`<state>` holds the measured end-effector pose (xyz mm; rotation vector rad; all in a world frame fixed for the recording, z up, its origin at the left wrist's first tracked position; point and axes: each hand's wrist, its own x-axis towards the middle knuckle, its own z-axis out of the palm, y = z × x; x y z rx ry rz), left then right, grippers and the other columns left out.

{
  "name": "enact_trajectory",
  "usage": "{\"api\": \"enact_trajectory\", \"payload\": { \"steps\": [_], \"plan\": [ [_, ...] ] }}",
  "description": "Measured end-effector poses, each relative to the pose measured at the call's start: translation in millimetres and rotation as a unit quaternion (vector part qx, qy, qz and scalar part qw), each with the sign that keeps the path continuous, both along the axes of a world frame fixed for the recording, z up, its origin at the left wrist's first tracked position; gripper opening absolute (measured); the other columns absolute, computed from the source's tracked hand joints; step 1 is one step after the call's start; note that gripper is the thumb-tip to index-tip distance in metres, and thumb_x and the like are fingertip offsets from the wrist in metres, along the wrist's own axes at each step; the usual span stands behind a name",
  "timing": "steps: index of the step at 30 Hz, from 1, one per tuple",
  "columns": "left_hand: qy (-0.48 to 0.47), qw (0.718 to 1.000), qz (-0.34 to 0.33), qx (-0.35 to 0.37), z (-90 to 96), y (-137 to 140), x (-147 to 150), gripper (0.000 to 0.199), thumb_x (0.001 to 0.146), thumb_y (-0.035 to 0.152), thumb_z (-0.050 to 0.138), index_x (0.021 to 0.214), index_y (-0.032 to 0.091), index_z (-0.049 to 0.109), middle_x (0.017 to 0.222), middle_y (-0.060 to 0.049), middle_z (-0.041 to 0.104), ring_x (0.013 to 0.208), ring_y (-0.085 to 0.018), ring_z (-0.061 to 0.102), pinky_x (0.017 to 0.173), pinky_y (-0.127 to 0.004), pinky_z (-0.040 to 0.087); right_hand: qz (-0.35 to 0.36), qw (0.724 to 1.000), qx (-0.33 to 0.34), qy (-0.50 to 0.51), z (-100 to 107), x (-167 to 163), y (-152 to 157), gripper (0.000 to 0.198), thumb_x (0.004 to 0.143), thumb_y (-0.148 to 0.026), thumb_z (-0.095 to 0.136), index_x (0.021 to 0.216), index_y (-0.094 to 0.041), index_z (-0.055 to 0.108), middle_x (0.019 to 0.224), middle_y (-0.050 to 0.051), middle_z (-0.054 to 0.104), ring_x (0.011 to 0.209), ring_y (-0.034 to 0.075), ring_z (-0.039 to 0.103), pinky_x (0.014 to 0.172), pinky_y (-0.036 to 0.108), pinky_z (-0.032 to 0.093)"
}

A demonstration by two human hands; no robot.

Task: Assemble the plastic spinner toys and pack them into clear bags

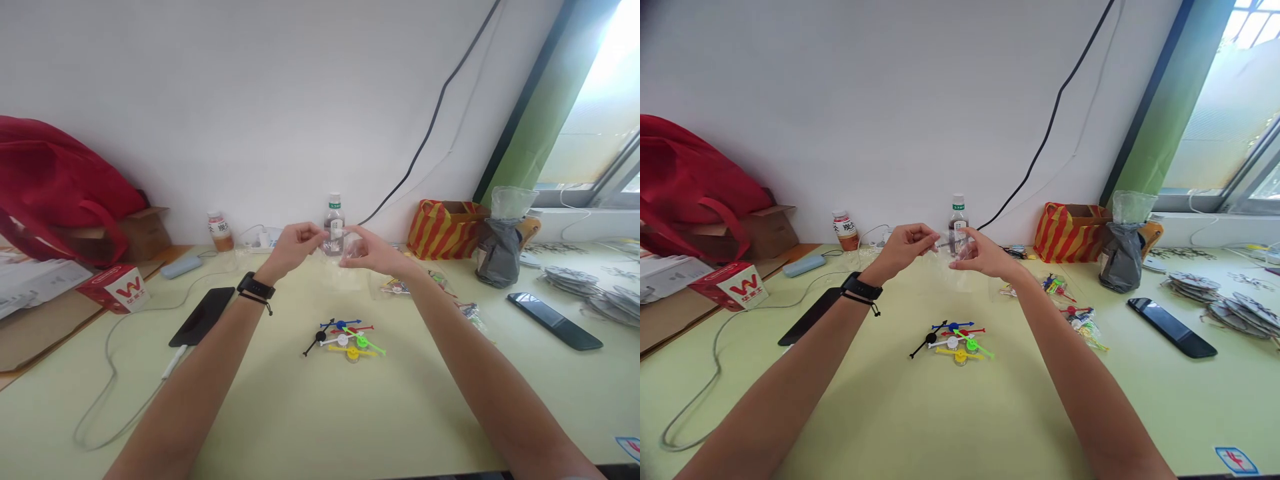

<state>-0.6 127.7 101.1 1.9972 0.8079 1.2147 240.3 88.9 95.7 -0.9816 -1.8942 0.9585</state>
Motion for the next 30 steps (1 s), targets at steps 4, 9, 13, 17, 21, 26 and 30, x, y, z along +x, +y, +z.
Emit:
{"api": "enact_trajectory", "payload": {
  "steps": [4,9,13,17,21,26,30],
  "plan": [
    [-0.123,0.99,0.063,-0.007,-7.4,18,-6,0.035,0.086,0.051,0.076,0.086,0.018,0.066,0.079,-0.007,0.075,0.059,-0.011,0.057,0.058,-0.025,0.044,0.035,0.993,-0.085,0.069,-17,-2,11,0.096,0.072,-0.018,0.085,0.154,-0.027,0.035,0.089,0.001,0.075,0.085,0.021,0.07,0.083,0.039,0.057],
    [-0.183,0.974,0.036,-0.132,-19.6,36,-21,0.034,0.084,0.034,0.077,0.111,0.016,0.07,0.098,-0.011,0.079,0.079,-0.015,0.07,0.078,-0.03,0.055,-0.007,0.992,-0.052,0.117,-23,6,25,0.083,0.071,-0.013,0.077,0.146,-0.025,0.045,0.089,0.0,0.07,0.09,0.02,0.068,0.086,0.039,0.057],
    [-0.156,0.966,-0.011,-0.205,-25.5,36,-35,0.051,0.077,0.029,0.083,0.124,0.014,0.071,0.099,-0.012,0.079,0.08,-0.016,0.072,0.079,-0.029,0.055,-0.061,0.989,-0.007,0.135,-23,9,30,0.064,0.072,-0.018,0.075,0.132,-0.025,0.054,0.088,-0.001,0.068,0.09,0.02,0.067,0.086,0.038,0.056],
    [-0.012,0.966,-0.095,-0.242,-28.5,31,-39,0.056,0.077,0.042,0.087,0.124,0.016,0.074,0.108,-0.014,0.078,0.084,-0.02,0.074,0.08,-0.034,0.058,-0.057,0.988,0.01,0.144,-27,8,35,0.05,0.071,-0.028,0.08,0.115,-0.023,0.057,0.091,0.0,0.068,0.083,0.018,0.066,0.082,0.039,0.056],
    [-0.028,0.966,-0.112,-0.231,-33.2,29,-28,0.048,0.076,0.051,0.087,0.108,0.015,0.079,0.109,-0.016,0.079,0.092,-0.024,0.076,0.089,-0.039,0.059,-0.116,0.982,0.048,0.143,-32,7,39,0.042,0.068,-0.041,0.084,0.087,-0.023,0.051,0.093,0.002,0.068,0.079,0.017,0.065,0.075,0.034,0.053],
    [-0.063,0.972,-0.088,-0.208,-37.9,31,-19,0.046,0.075,0.051,0.088,0.102,0.014,0.08,0.105,-0.015,0.08,0.091,-0.024,0.076,0.092,-0.04,0.058,-0.21,0.969,0.122,0.034,-36,6,41,0.039,0.068,-0.052,0.084,0.073,-0.02,0.063,0.091,0.004,0.065,0.077,0.018,0.058,0.068,0.031,0.045],
    [-0.047,0.973,-0.087,-0.208,-40.7,31,-18,0.046,0.078,0.054,0.085,0.105,0.016,0.08,0.111,-0.016,0.079,0.095,-0.025,0.077,0.093,-0.041,0.057,-0.206,0.974,0.1,-0.006,-37,2,40,0.04,0.079,-0.058,0.074,0.067,-0.019,0.069,0.072,0.002,0.058,0.068,0.017,0.049,0.062,0.031,0.039]
  ]
}}
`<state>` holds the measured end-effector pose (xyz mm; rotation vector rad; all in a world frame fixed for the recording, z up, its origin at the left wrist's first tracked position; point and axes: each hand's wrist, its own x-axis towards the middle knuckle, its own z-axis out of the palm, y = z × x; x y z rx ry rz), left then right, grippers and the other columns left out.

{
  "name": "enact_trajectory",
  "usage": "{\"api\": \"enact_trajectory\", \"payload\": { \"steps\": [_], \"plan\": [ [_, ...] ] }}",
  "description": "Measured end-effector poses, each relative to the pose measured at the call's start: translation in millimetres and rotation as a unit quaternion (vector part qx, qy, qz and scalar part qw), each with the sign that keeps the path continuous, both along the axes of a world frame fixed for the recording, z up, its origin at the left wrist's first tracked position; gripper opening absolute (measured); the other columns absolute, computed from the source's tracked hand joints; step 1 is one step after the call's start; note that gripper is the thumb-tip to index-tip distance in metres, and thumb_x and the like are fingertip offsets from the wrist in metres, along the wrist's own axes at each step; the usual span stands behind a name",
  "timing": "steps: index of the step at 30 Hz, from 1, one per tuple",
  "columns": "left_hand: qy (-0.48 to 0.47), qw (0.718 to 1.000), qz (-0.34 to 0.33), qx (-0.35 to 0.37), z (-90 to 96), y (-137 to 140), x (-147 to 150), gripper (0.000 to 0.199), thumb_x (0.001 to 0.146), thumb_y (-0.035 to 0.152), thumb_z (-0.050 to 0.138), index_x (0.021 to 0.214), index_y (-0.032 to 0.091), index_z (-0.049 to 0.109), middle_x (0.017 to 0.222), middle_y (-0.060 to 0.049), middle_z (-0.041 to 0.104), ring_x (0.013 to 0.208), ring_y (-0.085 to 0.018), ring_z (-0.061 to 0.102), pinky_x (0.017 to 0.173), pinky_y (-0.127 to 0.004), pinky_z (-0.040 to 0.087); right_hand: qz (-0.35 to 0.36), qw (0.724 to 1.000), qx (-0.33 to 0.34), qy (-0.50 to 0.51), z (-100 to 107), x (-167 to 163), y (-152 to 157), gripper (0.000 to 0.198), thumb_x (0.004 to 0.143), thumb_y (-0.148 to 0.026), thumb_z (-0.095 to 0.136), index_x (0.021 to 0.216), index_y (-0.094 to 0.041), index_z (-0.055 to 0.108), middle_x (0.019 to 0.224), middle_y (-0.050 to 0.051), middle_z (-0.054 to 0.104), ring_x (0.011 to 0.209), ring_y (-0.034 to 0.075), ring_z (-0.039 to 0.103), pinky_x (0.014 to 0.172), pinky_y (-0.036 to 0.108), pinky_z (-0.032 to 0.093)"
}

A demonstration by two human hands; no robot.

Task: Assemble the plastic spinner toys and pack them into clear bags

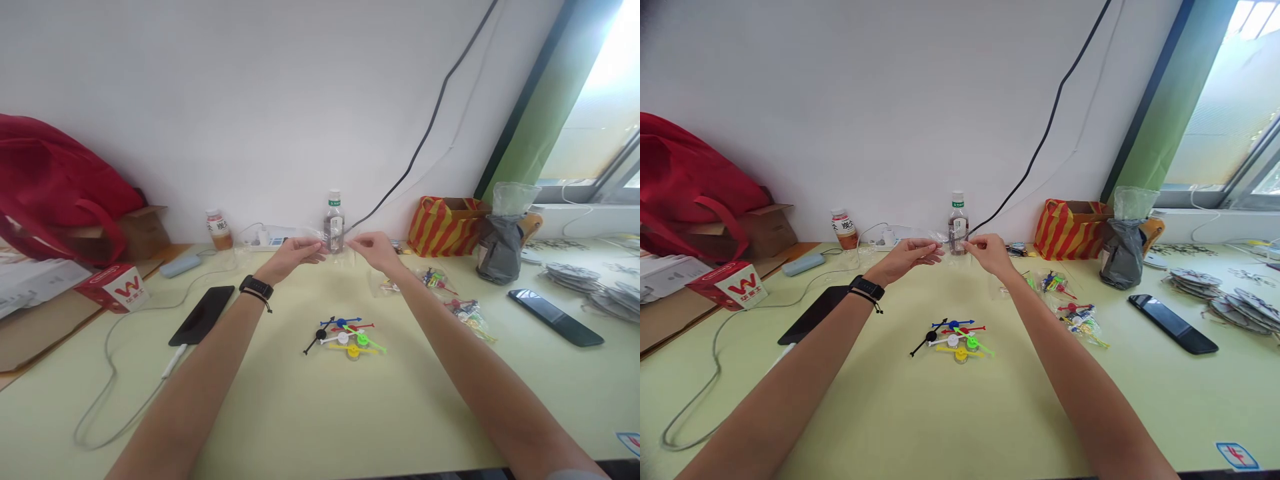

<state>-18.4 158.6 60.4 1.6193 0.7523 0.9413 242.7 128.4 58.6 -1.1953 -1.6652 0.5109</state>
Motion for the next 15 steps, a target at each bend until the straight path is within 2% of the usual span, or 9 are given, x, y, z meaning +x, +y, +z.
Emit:
{"api": "enact_trajectory", "payload": {
  "steps": [2,5,10,15],
  "plan": [
    [0.009,1.0,-0.017,-0.008,-0.9,-1.1,1.0,0.049,0.078,0.053,0.085,0.111,0.018,0.078,0.116,-0.016,0.078,0.098,-0.026,0.077,0.094,-0.043,0.057,0.02,0.999,-0.024,0.014,0.6,-1.9,-1.2,0.043,0.087,-0.058,0.066,0.069,-0.019,0.07,0.066,0.001,0.057,0.063,0.016,0.047,0.059,0.03,0.037],
    [-0.005,0.999,-0.045,-0.024,-0.9,-4.7,3.3,0.052,0.079,0.045,0.087,0.122,0.021,0.072,0.124,-0.016,0.075,0.104,-0.027,0.076,0.103,-0.046,0.053,0.035,0.997,-0.051,0.051,1.1,-2.8,-1.4,0.041,0.09,-0.057,0.062,0.079,-0.019,0.075,0.076,0.003,0.066,0.063,0.015,0.05,0.059,0.03,0.041],
    [-0.035,0.993,-0.1,-0.054,-0.4,-10.3,5.7,0.051,0.087,0.032,0.08,0.136,0.025,0.064,0.143,-0.014,0.065,0.125,-0.028,0.067,0.117,-0.051,0.042,0.063,0.988,-0.075,0.117,-3.6,-1.8,2.9,0.027,0.08,-0.046,0.08,0.082,-0.02,0.071,0.086,0.005,0.074,0.082,0.019,0.065,0.078,0.032,0.053],
    [-0.039,0.992,-0.097,-0.077,-4.4,-6.9,5.2,0.051,0.087,0.026,0.077,0.136,0.027,0.064,0.144,-0.012,0.064,0.132,-0.03,0.062,0.119,-0.053,0.04,0.12,0.969,-0.11,0.187,-5.8,-2.7,4.6,0.025,0.094,-0.046,0.065,0.088,-0.022,0.062,0.103,0.009,0.079,0.097,0.021,0.074,0.091,0.037,0.057]
  ]
}}
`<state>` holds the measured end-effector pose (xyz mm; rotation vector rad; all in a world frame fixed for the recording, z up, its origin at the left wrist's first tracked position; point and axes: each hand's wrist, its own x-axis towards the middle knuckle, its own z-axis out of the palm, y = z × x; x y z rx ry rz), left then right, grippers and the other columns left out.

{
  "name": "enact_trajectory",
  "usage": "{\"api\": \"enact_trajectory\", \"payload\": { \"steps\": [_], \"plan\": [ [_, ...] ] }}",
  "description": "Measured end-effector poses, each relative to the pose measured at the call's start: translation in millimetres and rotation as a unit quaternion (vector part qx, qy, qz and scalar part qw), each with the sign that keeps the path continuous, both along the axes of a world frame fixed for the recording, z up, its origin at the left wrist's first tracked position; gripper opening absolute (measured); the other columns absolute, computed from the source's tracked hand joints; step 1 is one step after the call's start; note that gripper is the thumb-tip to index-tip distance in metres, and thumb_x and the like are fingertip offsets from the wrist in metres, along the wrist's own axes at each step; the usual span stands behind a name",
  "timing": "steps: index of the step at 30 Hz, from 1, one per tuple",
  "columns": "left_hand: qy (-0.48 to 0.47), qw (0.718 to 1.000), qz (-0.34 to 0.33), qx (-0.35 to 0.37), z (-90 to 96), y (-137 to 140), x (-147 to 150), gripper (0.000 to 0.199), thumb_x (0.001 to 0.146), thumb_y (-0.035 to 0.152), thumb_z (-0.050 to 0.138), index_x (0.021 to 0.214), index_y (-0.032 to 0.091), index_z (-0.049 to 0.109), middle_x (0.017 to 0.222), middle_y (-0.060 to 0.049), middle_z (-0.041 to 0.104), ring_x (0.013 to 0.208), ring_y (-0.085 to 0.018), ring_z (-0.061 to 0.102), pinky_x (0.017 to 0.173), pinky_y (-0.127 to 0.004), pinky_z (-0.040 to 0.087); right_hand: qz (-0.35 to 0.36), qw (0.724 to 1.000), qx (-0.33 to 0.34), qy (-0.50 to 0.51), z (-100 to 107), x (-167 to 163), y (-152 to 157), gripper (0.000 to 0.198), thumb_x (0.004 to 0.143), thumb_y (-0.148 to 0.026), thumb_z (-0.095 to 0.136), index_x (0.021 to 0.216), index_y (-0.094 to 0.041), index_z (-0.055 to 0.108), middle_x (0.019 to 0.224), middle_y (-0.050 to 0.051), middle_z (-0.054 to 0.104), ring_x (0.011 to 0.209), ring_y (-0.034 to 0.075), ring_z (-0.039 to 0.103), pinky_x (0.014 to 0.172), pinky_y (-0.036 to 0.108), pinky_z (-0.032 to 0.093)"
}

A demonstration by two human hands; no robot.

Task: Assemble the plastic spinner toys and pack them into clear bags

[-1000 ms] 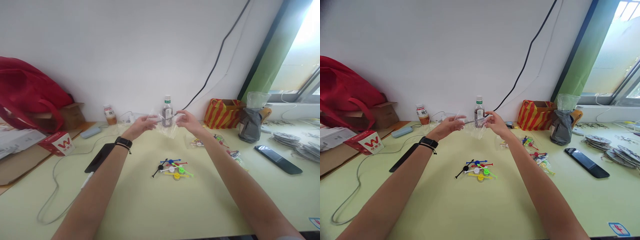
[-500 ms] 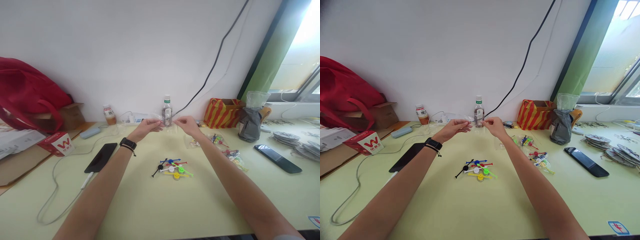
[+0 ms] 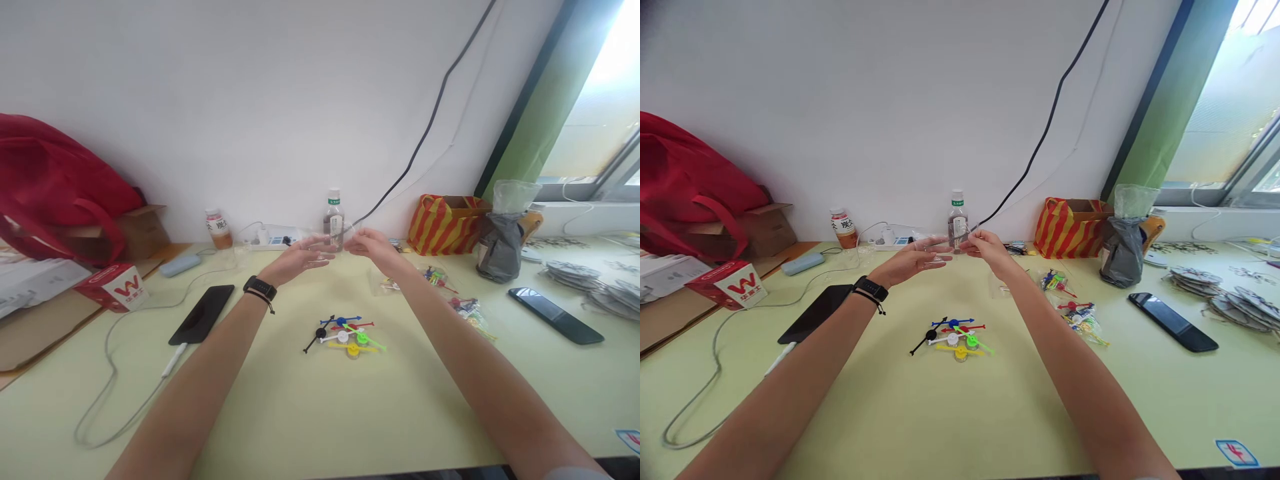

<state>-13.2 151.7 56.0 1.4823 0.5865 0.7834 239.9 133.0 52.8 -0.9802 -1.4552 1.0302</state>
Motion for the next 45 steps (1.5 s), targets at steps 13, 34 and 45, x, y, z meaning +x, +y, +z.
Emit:
{"api": "enact_trajectory", "payload": {
  "steps": [13,34,45],
  "plan": [
    [-0.021,0.992,-0.116,-0.036,18.0,-18,9,0.068,0.1,0.072,0.035,0.146,0.028,0.058,0.163,-0.009,0.044,0.149,-0.037,0.042,0.118,-0.057,0.037,0.282,0.957,-0.065,0.019,26,4,-31,0.043,0.097,-0.055,0.064,0.118,-0.019,0.076,0.133,0.011,0.071,0.13,0.028,0.062,0.115,0.044,0.045],
    [-0.062,0.957,-0.27,-0.088,13.3,-29,13,0.112,0.084,0.092,0.001,0.151,0.019,0.053,0.17,-0.008,0.03,0.158,-0.041,0.016,0.121,-0.062,0.025,0.475,0.877,-0.078,-0.005,26,0,-41,0.079,0.095,-0.079,0.03,0.141,-0.021,0.059,0.15,0.012,0.058,0.149,0.03,0.041,0.124,0.049,0.028],
    [-0.073,0.954,-0.255,-0.141,0.8,-25,14,0.114,0.081,0.097,0.012,0.15,0.015,0.053,0.158,-0.017,0.049,0.152,-0.046,0.031,0.117,-0.068,0.027,0.477,0.875,-0.077,0.026,33,-11,-50,0.085,0.092,-0.083,0.032,0.142,-0.02,0.058,0.152,0.012,0.056,0.149,0.031,0.042,0.123,0.047,0.029]
  ]
}}
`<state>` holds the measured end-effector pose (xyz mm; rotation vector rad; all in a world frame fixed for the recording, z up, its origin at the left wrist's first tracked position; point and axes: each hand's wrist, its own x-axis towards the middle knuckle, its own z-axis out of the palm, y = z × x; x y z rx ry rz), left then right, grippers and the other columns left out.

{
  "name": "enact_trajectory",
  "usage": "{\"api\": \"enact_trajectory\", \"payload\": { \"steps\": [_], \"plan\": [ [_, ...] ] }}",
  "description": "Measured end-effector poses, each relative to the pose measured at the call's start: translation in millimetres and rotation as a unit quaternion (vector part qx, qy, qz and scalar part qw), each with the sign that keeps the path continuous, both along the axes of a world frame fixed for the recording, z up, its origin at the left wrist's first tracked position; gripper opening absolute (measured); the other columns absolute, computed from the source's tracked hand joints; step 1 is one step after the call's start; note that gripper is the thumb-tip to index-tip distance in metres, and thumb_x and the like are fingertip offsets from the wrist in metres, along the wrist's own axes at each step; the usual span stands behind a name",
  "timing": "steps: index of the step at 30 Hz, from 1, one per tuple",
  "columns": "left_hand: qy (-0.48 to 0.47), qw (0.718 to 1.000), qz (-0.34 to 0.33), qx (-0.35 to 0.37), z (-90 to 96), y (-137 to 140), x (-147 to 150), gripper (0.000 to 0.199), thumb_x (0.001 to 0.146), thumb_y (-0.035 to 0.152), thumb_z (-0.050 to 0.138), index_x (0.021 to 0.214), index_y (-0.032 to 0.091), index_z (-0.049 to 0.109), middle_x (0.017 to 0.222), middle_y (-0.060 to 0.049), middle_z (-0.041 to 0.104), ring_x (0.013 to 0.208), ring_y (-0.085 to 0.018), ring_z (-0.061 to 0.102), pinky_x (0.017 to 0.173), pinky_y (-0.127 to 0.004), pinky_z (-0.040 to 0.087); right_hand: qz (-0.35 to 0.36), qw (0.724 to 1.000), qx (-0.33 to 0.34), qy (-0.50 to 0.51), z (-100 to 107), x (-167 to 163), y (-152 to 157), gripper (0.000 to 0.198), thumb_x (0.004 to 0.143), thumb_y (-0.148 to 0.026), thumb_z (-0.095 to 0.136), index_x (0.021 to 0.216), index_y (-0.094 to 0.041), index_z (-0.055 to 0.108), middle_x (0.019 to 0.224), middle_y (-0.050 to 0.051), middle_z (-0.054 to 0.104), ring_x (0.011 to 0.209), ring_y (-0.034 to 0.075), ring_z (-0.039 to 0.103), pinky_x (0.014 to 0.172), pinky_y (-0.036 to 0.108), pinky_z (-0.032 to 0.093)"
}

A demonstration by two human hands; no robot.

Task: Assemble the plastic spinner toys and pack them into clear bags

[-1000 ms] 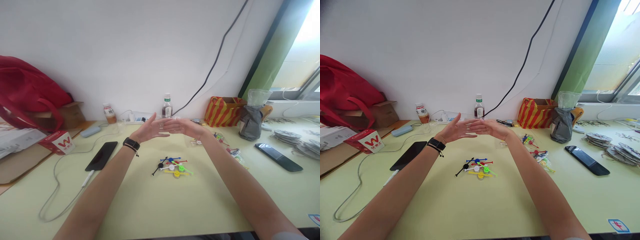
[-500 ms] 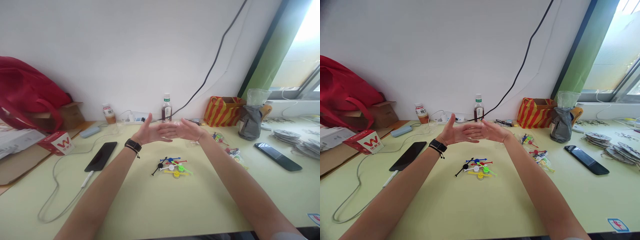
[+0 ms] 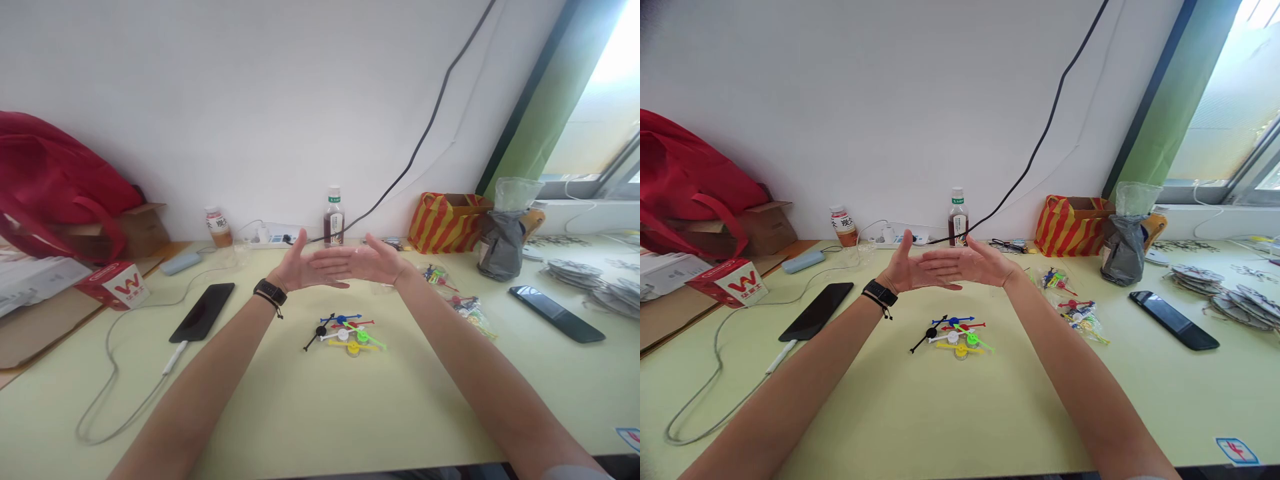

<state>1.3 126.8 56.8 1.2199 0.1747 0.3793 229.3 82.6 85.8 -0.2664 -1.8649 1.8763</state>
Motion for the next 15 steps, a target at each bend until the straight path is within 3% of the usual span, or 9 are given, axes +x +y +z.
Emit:
{"api": "enact_trajectory", "payload": {
  "steps": [6,9,10,12,13,15],
  "plan": [
    [0.015,0.995,0.078,0.058,9.1,-3,3,0.11,0.081,0.096,0.014,0.15,0.02,0.053,0.152,-0.014,0.056,0.148,-0.043,0.04,0.115,-0.059,0.036,-0.033,0.998,-0.046,-0.025,2,3,0,0.087,0.091,-0.086,0.028,0.148,-0.025,0.053,0.153,0.01,0.056,0.147,0.029,0.045,0.121,0.045,0.033],
    [0.039,0.966,0.202,0.158,18.7,2,3,0.099,0.088,0.09,0.017,0.154,0.022,0.047,0.153,-0.014,0.054,0.143,-0.041,0.046,0.114,-0.054,0.039,-0.066,0.996,-0.054,-0.015,-2,10,8,0.083,0.094,-0.083,0.028,0.147,-0.025,0.055,0.153,0.009,0.056,0.142,0.03,0.051,0.12,0.048,0.034],
    [0.051,0.938,0.268,0.212,20.7,4,3,0.092,0.092,0.086,0.024,0.155,0.022,0.045,0.154,-0.015,0.054,0.143,-0.04,0.047,0.113,-0.054,0.039,-0.083,0.995,-0.062,-0.008,-4,12,12,0.082,0.095,-0.083,0.029,0.145,-0.025,0.058,0.152,0.009,0.057,0.14,0.031,0.053,0.12,0.048,0.034],
    [0.077,0.85,0.385,0.349,21.9,5,4,0.078,0.096,0.075,0.041,0.155,0.024,0.043,0.155,-0.014,0.051,0.143,-0.037,0.046,0.115,-0.052,0.037,-0.123,0.989,-0.088,-0.001,-10,16,21,0.08,0.096,-0.081,0.029,0.137,-0.023,0.065,0.147,0.011,0.062,0.136,0.032,0.057,0.12,0.049,0.035],
    [0.091,0.799,0.417,0.424,21.0,4,5,0.076,0.095,0.071,0.051,0.155,0.025,0.043,0.157,-0.013,0.05,0.144,-0.036,0.044,0.117,-0.052,0.035,-0.145,0.984,-0.104,0.0,-14,16,26,0.08,0.095,-0.082,0.029,0.131,-0.021,0.069,0.143,0.012,0.065,0.134,0.032,0.058,0.12,0.049,0.036],
    [0.116,0.706,0.414,0.563,16.8,-1,9,0.083,0.088,0.066,0.066,0.156,0.026,0.041,0.158,-0.012,0.047,0.146,-0.036,0.04,0.121,-0.051,0.029,-0.181,0.974,-0.138,-0.003,-22,16,33,0.083,0.094,-0.083,0.029,0.118,-0.018,0.075,0.135,0.014,0.069,0.131,0.033,0.06,0.118,0.049,0.04]
  ]
}}
